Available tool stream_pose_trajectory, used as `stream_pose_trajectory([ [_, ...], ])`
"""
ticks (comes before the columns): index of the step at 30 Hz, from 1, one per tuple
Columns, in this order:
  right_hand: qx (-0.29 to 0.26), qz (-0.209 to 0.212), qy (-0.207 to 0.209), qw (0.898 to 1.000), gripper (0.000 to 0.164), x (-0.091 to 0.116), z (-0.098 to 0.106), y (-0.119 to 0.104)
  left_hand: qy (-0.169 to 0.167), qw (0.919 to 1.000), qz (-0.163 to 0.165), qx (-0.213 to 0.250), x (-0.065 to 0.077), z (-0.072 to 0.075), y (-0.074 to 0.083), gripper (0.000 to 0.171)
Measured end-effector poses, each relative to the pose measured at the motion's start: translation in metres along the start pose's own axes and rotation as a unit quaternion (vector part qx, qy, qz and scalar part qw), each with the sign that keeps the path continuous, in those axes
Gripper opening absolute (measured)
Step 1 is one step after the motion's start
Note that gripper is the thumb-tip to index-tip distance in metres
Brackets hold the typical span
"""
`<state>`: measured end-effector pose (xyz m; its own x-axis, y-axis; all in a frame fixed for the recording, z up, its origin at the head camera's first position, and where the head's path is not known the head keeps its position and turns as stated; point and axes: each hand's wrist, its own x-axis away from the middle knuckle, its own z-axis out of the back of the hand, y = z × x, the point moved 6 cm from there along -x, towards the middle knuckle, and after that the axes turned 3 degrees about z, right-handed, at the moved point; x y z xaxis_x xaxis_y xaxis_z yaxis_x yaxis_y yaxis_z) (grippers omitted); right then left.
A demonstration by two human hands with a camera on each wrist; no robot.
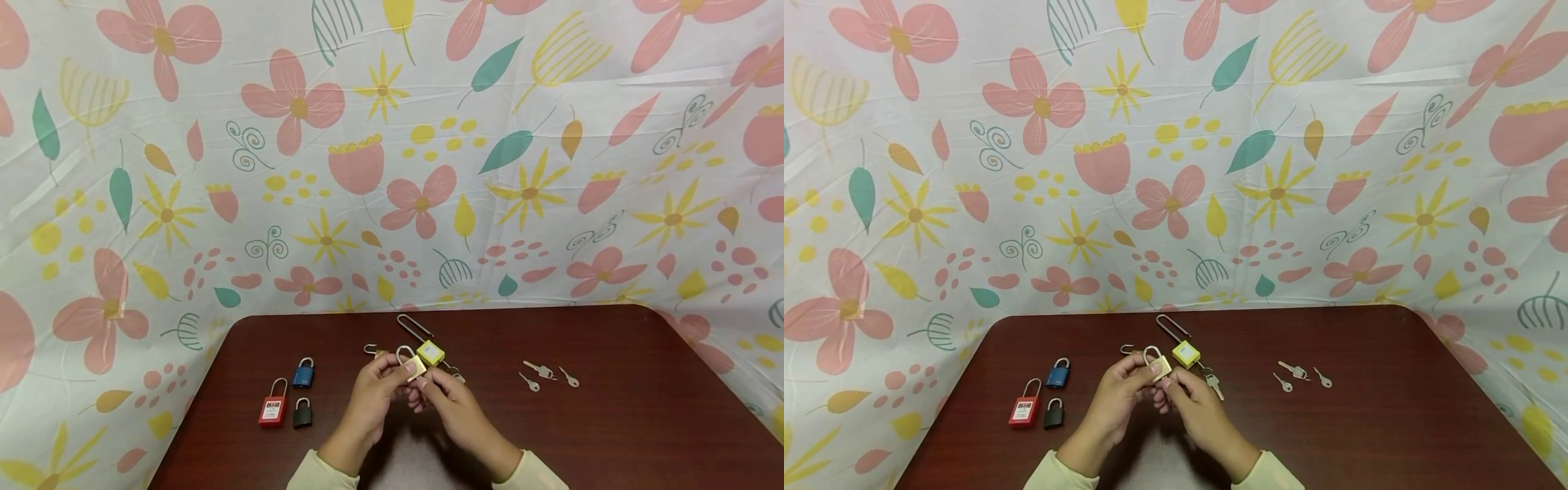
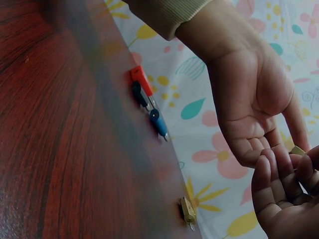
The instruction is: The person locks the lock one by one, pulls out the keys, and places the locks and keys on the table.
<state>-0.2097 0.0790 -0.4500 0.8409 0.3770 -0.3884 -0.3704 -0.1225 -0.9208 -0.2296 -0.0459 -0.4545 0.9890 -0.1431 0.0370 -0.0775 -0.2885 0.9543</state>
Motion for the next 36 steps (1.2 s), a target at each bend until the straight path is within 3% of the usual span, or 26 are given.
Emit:
stream_pose_trajectory([
  [36, 0.003, 0.043, -0.005, 0.999, 0.020, 0.0008, 0.0014, -0.0028, -0.007, 0.9996, 0.005, 0.027, 0.0015, -0.0024, -0.0010, 0.019],
])
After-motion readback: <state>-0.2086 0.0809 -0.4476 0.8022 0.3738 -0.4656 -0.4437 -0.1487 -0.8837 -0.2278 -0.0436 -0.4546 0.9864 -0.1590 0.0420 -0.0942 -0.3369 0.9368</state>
